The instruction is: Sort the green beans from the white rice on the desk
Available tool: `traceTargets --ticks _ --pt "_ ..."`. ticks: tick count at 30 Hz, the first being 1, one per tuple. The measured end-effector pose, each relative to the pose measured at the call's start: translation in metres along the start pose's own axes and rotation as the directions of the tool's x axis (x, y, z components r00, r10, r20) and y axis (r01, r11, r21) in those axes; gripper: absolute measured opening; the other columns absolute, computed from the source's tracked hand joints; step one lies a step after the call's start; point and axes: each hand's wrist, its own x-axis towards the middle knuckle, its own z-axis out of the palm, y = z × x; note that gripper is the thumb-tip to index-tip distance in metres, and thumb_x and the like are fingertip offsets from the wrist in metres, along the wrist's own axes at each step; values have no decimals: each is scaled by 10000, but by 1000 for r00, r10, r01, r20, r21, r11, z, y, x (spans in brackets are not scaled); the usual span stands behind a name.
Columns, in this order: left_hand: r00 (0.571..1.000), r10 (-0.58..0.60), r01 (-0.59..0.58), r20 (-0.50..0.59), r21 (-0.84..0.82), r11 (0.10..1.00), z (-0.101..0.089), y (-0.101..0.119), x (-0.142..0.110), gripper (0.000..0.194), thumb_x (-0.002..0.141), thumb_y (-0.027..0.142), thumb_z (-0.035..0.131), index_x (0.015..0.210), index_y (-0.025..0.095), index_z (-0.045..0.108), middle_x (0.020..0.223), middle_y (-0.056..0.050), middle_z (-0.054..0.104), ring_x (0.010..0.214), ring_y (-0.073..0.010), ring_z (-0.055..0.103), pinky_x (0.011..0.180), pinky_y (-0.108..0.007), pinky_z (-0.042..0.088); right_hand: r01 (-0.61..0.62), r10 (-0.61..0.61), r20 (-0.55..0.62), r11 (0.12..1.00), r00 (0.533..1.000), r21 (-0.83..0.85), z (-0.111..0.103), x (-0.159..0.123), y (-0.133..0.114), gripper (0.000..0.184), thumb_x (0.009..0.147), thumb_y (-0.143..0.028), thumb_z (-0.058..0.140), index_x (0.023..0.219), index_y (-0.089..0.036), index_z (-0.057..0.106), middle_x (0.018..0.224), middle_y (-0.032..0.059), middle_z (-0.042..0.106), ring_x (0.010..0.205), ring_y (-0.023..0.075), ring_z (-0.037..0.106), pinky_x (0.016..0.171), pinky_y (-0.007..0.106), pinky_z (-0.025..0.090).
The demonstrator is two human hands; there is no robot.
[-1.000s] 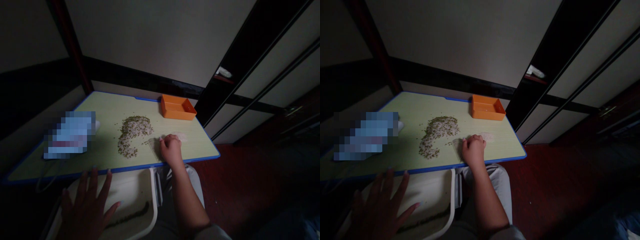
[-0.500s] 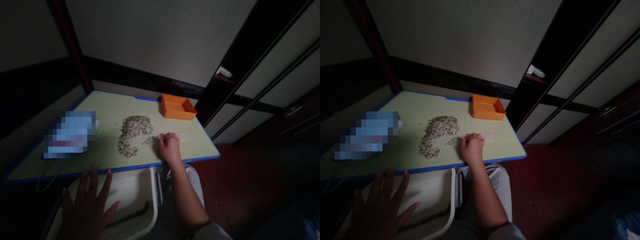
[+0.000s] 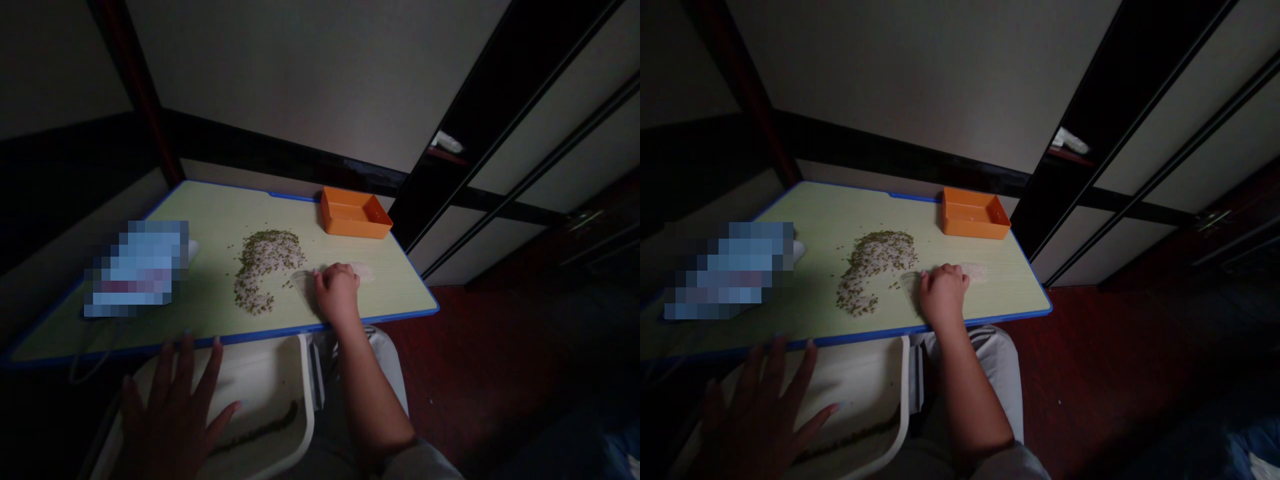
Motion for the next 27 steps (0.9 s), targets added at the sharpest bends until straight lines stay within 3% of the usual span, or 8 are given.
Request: traceTargets --ticks 13,20,27 --pt "999 23 -22 -28 25 999 1 0 0 909 894 333 566 1600 285 -5 1709 -236 74 1598 -411 70 1205 -827 143 -57 53 -67 996 996 -63 -7 -2 8 262 979 -273 568 822 -164 747 1018 144 734 1058 289 567 842 387 354" --pt "993 95 -90 -70 69 994 -1 -1 2 877 891 340 577 1600 188 84 1708 -259 55 1611 -365 -28 1235 -783 71 -137 127 -120 987 985 -81 -13 4 28 296 994 -286 552 830 -153 759 1029 152 742 1068 306 578 852 408 352" --pt "995 52 -48 -79 46 998 1 2 2 860 908 341 558 1599 236 57 1715 -225 64 1609 -359 12 1233 -786 88 -218 197 -180 970 964 -109 -19 8 49 302 994 -299 553 830 -152 760 1039 154 740 1068 301 567 844 384 344"
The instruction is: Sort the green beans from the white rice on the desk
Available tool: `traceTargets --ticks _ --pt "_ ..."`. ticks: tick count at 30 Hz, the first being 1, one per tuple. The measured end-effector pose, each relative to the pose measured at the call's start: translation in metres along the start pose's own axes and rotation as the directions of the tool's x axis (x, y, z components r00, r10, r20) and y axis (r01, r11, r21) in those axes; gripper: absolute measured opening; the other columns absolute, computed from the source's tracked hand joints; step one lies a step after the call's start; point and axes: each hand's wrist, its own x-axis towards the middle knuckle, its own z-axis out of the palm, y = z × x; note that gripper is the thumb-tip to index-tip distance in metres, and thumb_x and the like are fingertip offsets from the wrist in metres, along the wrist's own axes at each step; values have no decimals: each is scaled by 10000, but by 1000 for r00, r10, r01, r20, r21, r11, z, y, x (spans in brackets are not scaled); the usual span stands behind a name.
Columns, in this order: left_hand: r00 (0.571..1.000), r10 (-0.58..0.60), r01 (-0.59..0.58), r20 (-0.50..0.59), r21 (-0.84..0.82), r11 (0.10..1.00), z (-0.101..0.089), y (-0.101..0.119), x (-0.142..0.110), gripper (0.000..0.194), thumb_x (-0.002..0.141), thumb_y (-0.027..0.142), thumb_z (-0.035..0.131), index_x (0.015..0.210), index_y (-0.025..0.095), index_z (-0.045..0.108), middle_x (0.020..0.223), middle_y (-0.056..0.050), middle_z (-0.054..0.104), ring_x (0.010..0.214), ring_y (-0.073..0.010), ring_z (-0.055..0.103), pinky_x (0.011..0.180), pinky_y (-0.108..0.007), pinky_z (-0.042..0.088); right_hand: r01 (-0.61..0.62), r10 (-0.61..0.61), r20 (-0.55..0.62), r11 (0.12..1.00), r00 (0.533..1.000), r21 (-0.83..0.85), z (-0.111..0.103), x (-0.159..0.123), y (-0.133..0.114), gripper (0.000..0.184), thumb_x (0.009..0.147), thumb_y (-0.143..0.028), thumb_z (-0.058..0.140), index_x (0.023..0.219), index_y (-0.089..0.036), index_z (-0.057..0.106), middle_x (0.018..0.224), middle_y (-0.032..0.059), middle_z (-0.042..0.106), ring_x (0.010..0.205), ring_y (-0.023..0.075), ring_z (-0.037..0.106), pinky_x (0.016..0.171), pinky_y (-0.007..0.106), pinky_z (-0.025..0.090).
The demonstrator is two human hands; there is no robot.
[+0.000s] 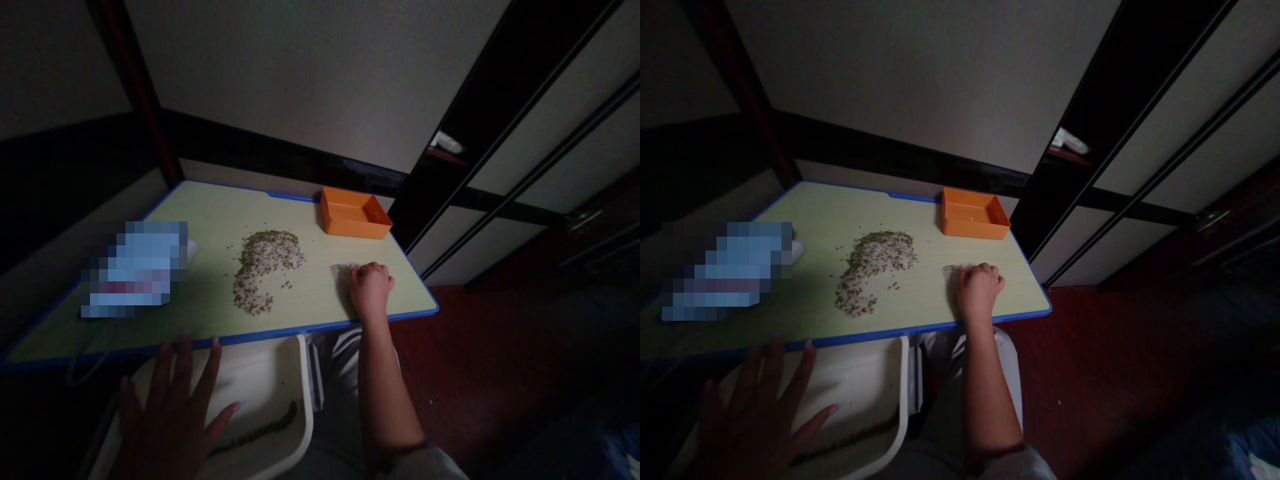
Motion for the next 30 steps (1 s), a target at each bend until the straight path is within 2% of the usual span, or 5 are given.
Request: traceTargets --ticks 5,18,22,25,30 --pt "1000 -20 20 2 -3 1000 2 0 -1 842 914 345 550 1598 251 67 1713 -221 81 1607 -371 50 1221 -803 118 -47 47 -12 999 999 -27 0 7 11 303 991 -292 541 851 -144 765 1059 157 740 1074 309 559 850 391 336" --pt "998 -57 56 -18 -69 996 1 3 -2 800 929 365 500 1596 289 66 1728 -168 54 1611 -342 45 1243 -779 81 -82 84 -63 996 994 38 3 20 34 321 969 -350 582 812 -144 772 1053 177 734 1062 327 561 853 417 364" --pt "1000 -20 19 -24 -53 998 2 0 -2 812 917 375 523 1597 264 94 1724 -187 68 1610 -350 50 1245 -772 84 -108 117 -63 986 991 129 7 25 42 355 956 -385 570 747 -158 744 1014 170 740 1034 318 580 811 384 368" --pt "999 -21 20 -24 -48 999 4 -1 -3 811 916 372 522 1597 257 98 1721 -198 70 1607 -367 48 1233 -788 94 -126 147 -71 961 987 247 10 30 54 404 945 -432 545 684 -173 711 938 158 748 922 284 604 761 352 363" --pt "999 -37 36 -11 -59 998 6 -1 -2 815 918 369 513 1597 287 71 1722 -191 81 1603 -381 75 1216 -813 100 -135 210 -186 928 960 348 10 41 87 546 940 -576 459 610 -188 656 855 174 740 807 260 595 730 348 367"
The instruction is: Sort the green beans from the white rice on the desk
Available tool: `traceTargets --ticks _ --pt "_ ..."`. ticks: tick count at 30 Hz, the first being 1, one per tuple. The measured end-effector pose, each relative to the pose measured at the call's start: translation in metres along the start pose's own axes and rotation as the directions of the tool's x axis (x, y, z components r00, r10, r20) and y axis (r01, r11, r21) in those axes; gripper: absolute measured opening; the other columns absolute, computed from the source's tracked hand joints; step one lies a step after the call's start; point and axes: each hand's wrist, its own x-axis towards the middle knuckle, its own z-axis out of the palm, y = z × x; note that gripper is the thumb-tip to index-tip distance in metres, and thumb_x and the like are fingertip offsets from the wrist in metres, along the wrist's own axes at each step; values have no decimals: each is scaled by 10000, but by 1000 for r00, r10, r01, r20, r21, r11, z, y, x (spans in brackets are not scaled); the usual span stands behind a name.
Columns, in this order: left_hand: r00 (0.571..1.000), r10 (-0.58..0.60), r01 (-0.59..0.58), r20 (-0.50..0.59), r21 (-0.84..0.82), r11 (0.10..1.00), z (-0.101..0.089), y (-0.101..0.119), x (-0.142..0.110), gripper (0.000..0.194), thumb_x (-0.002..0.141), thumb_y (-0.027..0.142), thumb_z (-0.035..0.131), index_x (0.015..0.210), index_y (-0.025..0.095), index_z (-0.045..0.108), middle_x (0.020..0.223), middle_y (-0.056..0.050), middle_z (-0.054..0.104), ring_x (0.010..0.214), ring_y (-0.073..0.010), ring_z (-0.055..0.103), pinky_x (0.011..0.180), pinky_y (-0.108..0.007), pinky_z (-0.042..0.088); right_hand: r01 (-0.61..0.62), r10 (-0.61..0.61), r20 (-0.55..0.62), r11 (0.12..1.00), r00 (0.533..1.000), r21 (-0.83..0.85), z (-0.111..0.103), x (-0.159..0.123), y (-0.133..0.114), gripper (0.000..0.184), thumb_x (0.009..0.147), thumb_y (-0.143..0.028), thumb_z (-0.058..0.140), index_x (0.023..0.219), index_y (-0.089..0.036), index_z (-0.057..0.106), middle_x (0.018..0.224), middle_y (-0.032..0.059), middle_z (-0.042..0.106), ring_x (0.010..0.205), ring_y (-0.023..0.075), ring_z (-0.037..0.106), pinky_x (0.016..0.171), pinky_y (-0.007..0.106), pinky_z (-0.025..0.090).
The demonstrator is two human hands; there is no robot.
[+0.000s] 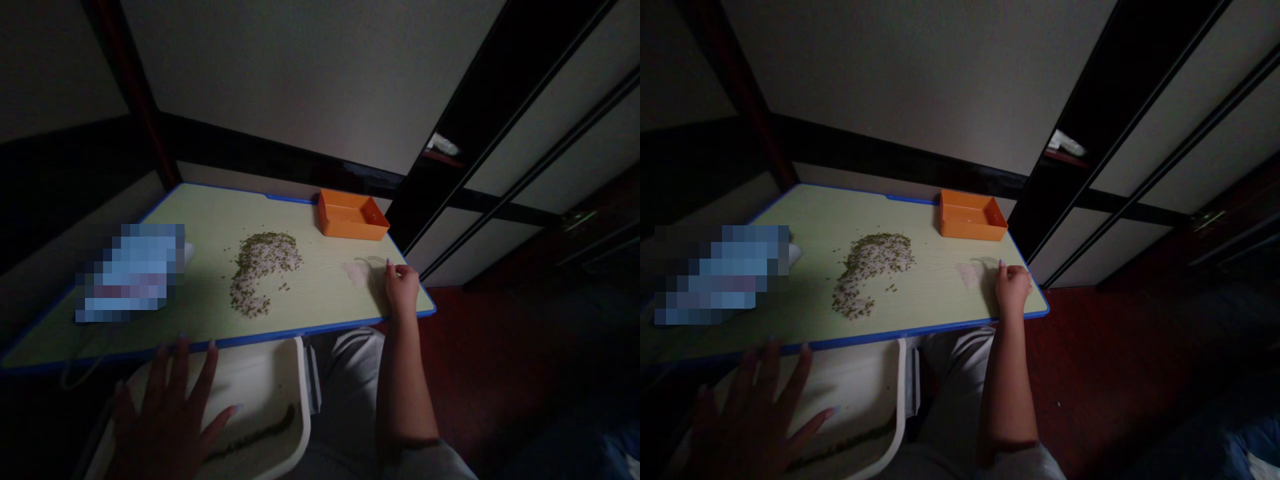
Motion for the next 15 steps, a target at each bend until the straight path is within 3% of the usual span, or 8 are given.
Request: traceTargets --ticks 3,8,15 --pt "1000 8 -8 -25 -2 1000 1 1 1 812 914 375 520 1598 270 95 1720 -199 89 1604 -377 79 1226 -797 92 -26 27 -61 1000 998 18 -8 10 16 563 910 -630 460 600 -195 640 783 154 718 759 246 572 704 344 366" --pt "999 -10 9 -40 -32 999 5 0 1 795 924 412 489 1597 309 78 1728 -168 61 1606 -369 67 1219 -803 92 -70 77 -29 981 997 178 -14 16 28 527 869 -637 490 587 -204 592 614 60 622 648 200 531 655 322 373" --pt "999 -12 9 -52 -64 998 6 -3 0 826 896 425 516 1594 339 82 1729 -150 68 1591 -416 107 1196 -831 120 57 -41 -74 972 996 229 -12 10 23 483 913 -591 450 619 -224 562 693 53 620 792 220 546 764 335 419"
